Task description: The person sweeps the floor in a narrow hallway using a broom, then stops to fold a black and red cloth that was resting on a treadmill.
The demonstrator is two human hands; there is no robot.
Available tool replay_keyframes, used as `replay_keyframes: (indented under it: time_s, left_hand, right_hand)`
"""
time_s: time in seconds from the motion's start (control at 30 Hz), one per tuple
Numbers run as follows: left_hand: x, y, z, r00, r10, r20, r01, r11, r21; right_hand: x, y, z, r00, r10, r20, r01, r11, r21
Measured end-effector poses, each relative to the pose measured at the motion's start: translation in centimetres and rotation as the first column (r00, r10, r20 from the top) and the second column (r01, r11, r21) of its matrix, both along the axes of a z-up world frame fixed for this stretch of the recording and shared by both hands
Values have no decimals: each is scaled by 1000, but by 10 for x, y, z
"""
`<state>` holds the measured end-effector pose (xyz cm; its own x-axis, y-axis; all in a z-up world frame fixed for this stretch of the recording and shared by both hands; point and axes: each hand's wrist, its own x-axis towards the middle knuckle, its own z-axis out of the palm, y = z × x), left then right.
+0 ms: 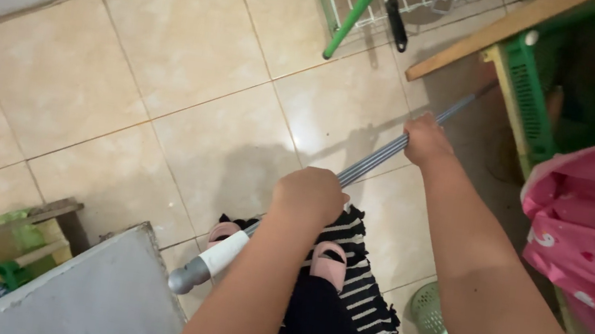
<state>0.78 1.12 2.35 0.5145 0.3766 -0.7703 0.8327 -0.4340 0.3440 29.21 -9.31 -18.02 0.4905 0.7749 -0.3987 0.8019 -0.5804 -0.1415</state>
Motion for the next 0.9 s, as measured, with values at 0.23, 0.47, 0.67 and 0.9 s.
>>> replay_keyframes:
  time_s: [0.23,0.47,0.67,0.9]
  left_hand:
    - [-32,15,15,999,46,10,-46,999,12]
    - [17,1,-1,989,-20,146,8,997,82]
    - [-19,30,43,986,-43,162,19,989,147]
    - [-108,107,190,991,-84,-104,110,957,268]
  right_hand:
    - [-35,24,51,998,40,49,-34,991,-131]
    - [27,-4,28,999,16,45,-8,987,-158]
    - [6,-2,-29,991,131,28,-134,963,234]
    - [-161,67,102,956,-43,-291,159,907,391]
